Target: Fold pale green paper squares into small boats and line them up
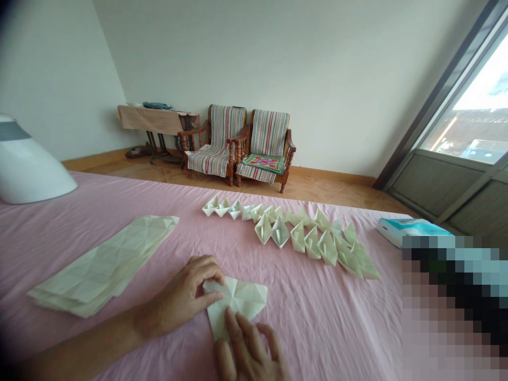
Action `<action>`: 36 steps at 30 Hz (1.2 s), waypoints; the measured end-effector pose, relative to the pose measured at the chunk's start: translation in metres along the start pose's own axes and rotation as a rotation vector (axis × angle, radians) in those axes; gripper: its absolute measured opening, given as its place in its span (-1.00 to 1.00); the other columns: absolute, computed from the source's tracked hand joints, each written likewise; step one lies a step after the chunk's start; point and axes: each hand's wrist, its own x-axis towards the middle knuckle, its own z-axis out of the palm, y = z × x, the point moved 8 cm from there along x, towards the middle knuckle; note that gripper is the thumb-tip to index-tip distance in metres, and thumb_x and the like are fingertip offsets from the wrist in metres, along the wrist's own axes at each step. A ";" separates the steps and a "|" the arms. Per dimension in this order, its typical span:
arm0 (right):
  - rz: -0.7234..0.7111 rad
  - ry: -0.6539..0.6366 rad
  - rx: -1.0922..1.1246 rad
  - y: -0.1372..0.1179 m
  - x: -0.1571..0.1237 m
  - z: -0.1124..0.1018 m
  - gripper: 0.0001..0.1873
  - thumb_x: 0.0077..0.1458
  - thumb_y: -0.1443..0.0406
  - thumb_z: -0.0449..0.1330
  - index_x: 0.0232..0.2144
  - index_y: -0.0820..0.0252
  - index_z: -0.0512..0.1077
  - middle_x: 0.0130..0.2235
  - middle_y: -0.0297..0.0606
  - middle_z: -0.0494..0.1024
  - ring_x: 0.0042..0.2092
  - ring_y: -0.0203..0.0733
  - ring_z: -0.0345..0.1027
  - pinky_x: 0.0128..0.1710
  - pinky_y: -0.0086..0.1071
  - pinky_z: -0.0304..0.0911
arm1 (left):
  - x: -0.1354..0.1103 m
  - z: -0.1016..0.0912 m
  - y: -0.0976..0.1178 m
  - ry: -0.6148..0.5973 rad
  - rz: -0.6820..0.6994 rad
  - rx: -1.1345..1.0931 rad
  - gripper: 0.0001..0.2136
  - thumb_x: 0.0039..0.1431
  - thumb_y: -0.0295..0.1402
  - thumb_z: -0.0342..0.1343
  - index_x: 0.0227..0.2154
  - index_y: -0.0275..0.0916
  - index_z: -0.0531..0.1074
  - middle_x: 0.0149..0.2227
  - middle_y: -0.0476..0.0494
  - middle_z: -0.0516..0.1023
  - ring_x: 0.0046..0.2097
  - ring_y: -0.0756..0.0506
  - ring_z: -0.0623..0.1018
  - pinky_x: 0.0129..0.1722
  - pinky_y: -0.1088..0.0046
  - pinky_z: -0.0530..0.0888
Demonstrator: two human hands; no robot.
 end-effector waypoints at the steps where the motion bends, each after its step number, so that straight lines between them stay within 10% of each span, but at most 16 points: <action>1: 0.022 0.011 0.005 0.001 0.000 0.000 -0.76 0.26 0.35 -0.05 -0.28 0.04 0.41 0.03 -0.39 0.52 -0.05 -0.25 0.42 -0.19 -0.40 0.21 | -0.002 -0.002 0.005 0.022 0.047 0.022 -0.86 0.04 -0.59 0.25 -0.40 -0.25 0.46 -0.33 -0.02 0.48 -0.21 -0.08 0.44 -0.13 0.38 0.29; 10: 0.035 0.006 0.001 0.001 0.002 -0.003 -0.74 0.27 0.33 -0.04 -0.24 0.03 0.45 0.00 -0.38 0.54 -0.06 -0.24 0.42 -0.17 -0.41 0.23 | -0.056 -0.006 0.052 -0.068 0.343 0.204 -0.74 0.34 -0.27 0.02 0.02 -0.19 0.43 -0.04 -0.14 0.56 0.00 -0.16 0.48 0.13 0.29 0.31; 22: 0.020 0.051 0.014 0.002 0.003 -0.005 -0.68 0.30 0.30 -0.11 -0.29 0.03 0.45 -0.02 -0.39 0.56 -0.08 -0.28 0.43 -0.20 -0.41 0.23 | -0.069 -0.006 0.047 -0.196 0.305 0.294 -0.57 0.32 -0.20 0.05 0.22 -0.05 0.22 0.16 -0.09 0.40 0.14 -0.15 0.44 0.21 0.26 0.22; 29: -0.160 -0.047 -0.012 0.004 0.011 -0.017 -0.78 0.30 0.26 -0.01 -0.21 0.03 0.45 -0.02 -0.37 0.55 -0.07 -0.29 0.44 -0.20 -0.48 0.24 | -0.065 -0.005 0.030 -0.148 0.239 0.338 -0.54 0.31 -0.23 0.07 0.23 -0.12 0.21 0.17 -0.17 0.38 0.17 -0.20 0.41 0.21 0.14 0.22; 36: -0.013 -0.007 0.026 0.004 0.005 -0.008 -0.73 0.28 0.32 -0.06 -0.25 0.03 0.44 -0.01 -0.43 0.55 -0.07 -0.29 0.45 -0.22 -0.43 0.27 | -0.060 -0.016 0.014 -0.019 0.154 0.483 -0.54 0.27 -0.14 0.07 0.17 -0.17 0.29 0.17 -0.19 0.39 0.19 -0.27 0.35 0.21 0.01 0.16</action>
